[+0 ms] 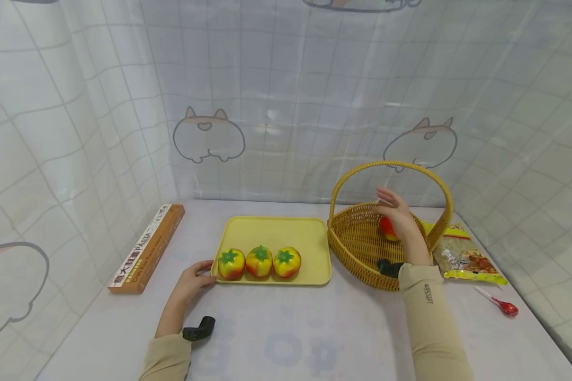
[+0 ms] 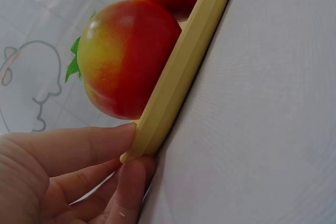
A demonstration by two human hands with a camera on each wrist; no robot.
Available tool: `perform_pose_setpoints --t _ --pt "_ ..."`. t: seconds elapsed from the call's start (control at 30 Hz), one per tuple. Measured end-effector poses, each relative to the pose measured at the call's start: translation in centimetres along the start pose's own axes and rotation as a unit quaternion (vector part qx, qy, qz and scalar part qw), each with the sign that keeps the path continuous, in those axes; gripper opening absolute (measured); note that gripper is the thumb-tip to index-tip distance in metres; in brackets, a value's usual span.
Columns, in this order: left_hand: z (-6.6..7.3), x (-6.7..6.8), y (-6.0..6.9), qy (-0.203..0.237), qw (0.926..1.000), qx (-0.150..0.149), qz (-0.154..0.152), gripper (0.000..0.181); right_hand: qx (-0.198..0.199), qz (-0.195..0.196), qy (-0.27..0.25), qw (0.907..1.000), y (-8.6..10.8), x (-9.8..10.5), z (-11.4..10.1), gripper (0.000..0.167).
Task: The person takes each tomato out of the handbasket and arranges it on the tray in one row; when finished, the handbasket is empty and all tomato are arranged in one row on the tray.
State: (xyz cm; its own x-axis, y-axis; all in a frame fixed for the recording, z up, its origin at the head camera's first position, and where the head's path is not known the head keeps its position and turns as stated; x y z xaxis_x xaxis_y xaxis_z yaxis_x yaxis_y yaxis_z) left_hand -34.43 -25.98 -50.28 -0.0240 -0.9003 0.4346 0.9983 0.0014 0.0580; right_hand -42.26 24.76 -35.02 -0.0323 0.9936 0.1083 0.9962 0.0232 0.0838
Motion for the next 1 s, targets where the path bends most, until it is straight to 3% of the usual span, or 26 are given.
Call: perform_pose_setpoints --t 0.3,0.6,0.73,1.0 --pt "-0.1 0.1 0.1 0.000 1.0000 0.002 0.003 0.059 -0.043 0.018 -0.019 0.9987 -1.2 2.0 2.2 0.061" --pt "-0.1 0.0 0.3 0.002 1.0000 0.003 0.001 0.058 -0.070 0.102 -0.019 0.9921 -1.5 4.4 3.5 0.052" --pt "-0.1 0.0 0.4 0.005 1.0000 0.009 0.001 0.058 -0.080 0.104 -0.011 0.9912 -1.4 4.5 3.8 0.051" --pt "-0.1 0.0 0.4 0.009 0.9999 0.014 0.001 0.060 -0.100 0.091 0.033 0.9902 -1.5 4.4 4.5 0.068"
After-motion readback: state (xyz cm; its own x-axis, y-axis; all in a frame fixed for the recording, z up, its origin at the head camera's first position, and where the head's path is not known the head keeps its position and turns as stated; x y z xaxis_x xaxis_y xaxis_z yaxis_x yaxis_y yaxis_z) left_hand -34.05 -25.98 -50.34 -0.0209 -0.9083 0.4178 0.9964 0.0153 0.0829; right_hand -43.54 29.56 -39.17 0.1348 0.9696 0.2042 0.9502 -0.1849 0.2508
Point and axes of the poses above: each hand's wrist, its own y-axis away from the middle knuckle, its own x-axis out of the back of the hand, z = x × y, the point moved 10 cm from there along -y, towards the middle knuckle, and after that the axes turned 13 degrees about -x, right-handed, at the moved point
